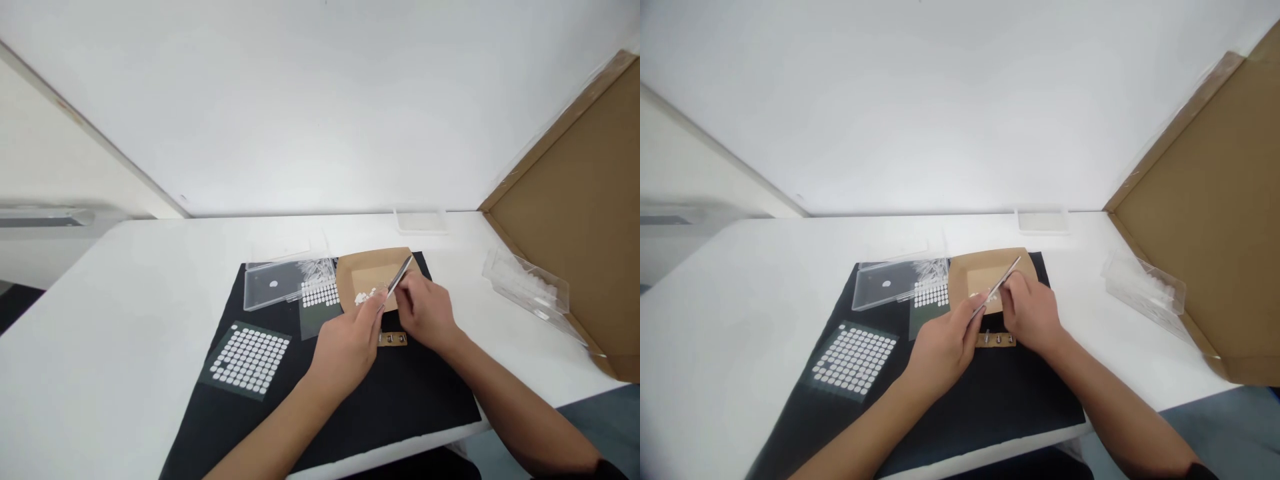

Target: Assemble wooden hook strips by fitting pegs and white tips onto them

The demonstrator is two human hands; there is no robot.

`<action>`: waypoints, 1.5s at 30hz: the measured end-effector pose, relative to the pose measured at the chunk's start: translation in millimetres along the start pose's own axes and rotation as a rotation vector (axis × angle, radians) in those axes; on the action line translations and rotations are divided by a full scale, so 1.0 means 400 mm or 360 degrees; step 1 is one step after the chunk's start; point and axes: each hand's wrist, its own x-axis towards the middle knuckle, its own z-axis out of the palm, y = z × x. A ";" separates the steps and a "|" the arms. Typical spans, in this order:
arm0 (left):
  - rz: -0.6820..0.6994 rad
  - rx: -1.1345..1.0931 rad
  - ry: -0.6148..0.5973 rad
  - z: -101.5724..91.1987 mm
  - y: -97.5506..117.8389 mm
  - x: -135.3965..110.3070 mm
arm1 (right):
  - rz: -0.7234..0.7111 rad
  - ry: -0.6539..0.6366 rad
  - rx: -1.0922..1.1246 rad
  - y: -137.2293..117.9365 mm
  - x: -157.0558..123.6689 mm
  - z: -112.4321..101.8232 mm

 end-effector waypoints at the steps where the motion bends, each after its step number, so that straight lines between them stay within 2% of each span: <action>1: -0.0025 0.0007 0.0024 -0.001 0.001 0.001 | 0.0020 0.0021 0.0045 0.003 0.003 -0.005; 5: -0.0085 -0.0026 0.0058 0.000 -0.004 0.005 | 0.0057 0.0012 0.0219 0.010 0.006 -0.016; 13: -0.0062 -0.0097 0.0032 0.012 -0.006 0.000 | 0.0131 0.0084 0.0071 0.020 -0.002 0.008; 19: -0.0058 -0.0139 -0.0071 0.001 -0.008 0.003 | 0.0006 0.0037 0.0091 0.015 -0.006 0.009; 26: -0.0053 -0.0080 -0.0121 -0.001 -0.015 0.007 | 0.0134 0.0040 0.0052 0.018 0.002 0.005; 31: -0.0083 -0.0114 -0.0143 -0.007 -0.010 0.012 | 0.0022 -0.0018 0.0102 0.007 0.001 0.004; 36: -0.0094 -0.0113 -0.0143 -0.002 -0.008 0.013 | 0.0081 0.0123 0.0083 0.005 0.003 0.000; 40: -0.0062 -0.0059 -0.0122 0.004 -0.008 0.010 | -0.0010 -0.0006 0.0085 0.003 0.002 -0.002; 45: -0.0071 -0.0006 -0.0160 -0.001 -0.007 0.013 | -0.0021 0.0098 -0.0018 0.002 0.001 -0.002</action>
